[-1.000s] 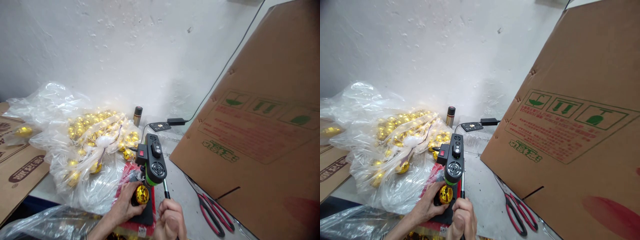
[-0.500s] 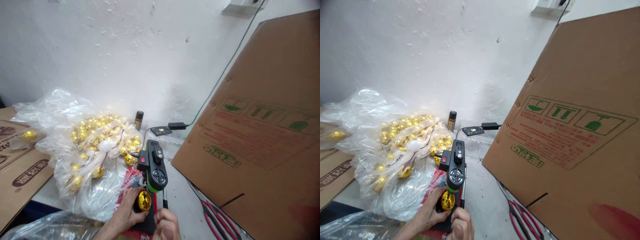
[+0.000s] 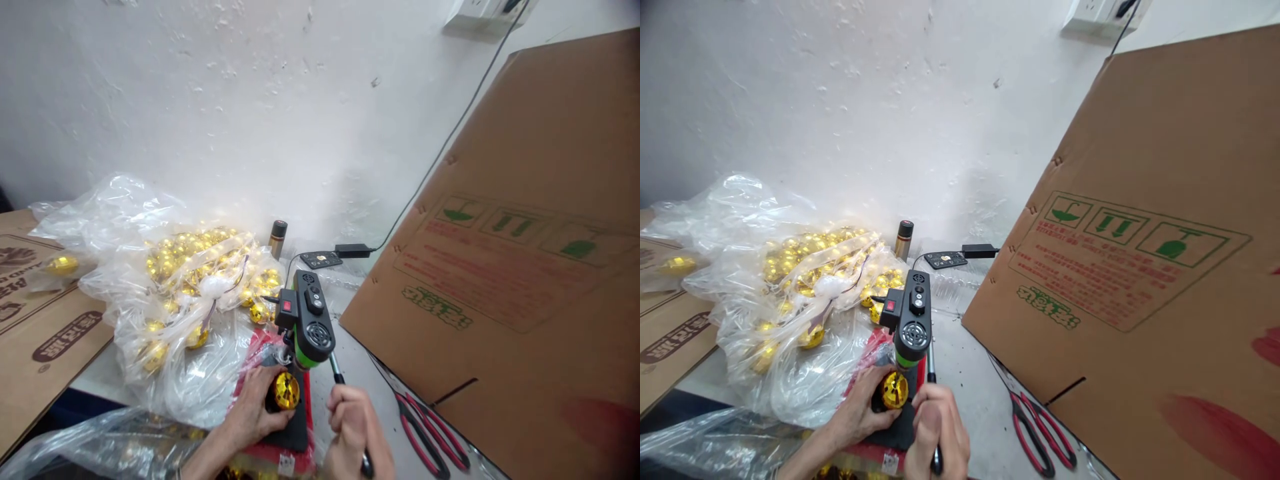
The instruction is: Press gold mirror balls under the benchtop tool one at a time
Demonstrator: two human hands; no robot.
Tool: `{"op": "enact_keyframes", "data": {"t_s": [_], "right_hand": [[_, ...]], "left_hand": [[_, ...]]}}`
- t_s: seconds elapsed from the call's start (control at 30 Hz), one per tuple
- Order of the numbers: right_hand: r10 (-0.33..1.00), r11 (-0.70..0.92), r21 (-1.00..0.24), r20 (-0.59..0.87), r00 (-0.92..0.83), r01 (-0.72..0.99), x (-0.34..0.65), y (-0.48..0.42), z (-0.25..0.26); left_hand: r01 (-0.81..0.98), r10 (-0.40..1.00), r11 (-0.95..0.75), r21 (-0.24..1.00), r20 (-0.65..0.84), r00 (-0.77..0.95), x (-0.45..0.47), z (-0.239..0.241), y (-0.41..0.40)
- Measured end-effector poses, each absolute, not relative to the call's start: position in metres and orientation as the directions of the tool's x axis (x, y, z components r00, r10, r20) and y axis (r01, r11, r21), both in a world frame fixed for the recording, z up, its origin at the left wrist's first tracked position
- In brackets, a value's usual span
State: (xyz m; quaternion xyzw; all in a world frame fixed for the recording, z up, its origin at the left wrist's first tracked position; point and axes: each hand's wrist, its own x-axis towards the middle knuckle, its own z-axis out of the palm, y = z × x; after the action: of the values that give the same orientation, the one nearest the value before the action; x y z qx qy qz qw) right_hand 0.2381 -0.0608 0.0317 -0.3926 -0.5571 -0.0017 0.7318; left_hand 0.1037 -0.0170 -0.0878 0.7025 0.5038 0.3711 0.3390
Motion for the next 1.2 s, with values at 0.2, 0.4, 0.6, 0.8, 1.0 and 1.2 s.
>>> {"op": "enact_keyframes", "data": {"t_s": [0.2,0.4,0.6,0.8,1.0,1.2], "right_hand": [[0.449,0.718,-0.528,0.849,0.279,0.453,0.248,-0.055,0.071],[0.38,0.745,-0.492,0.868,0.321,0.45,0.239,-0.058,0.044],[0.357,0.751,-0.5,0.857,0.371,0.432,0.235,-0.058,0.035],[0.339,0.768,-0.448,0.891,0.302,0.458,0.239,-0.056,0.034],[0.349,0.786,-0.427,0.904,0.248,0.447,0.243,-0.056,0.047],[0.402,0.772,-0.467,0.884,0.237,0.431,0.245,-0.055,0.059]], "left_hand": [[0.532,0.904,-0.427,0.731,0.348,0.248,0.08,-0.114,-0.056],[0.804,0.86,-0.251,0.539,0.505,-0.07,0.001,-0.093,-0.037],[0.963,0.901,0.0,0.271,0.418,-0.118,-0.045,-0.057,0.028],[0.912,0.934,0.034,0.41,0.312,-0.175,-0.049,-0.052,0.041],[0.264,0.983,0.087,0.961,-0.039,-0.182,-0.028,-0.027,0.03],[-0.376,0.961,0.247,0.893,-0.276,-0.023,0.025,-0.023,0.007]]}}
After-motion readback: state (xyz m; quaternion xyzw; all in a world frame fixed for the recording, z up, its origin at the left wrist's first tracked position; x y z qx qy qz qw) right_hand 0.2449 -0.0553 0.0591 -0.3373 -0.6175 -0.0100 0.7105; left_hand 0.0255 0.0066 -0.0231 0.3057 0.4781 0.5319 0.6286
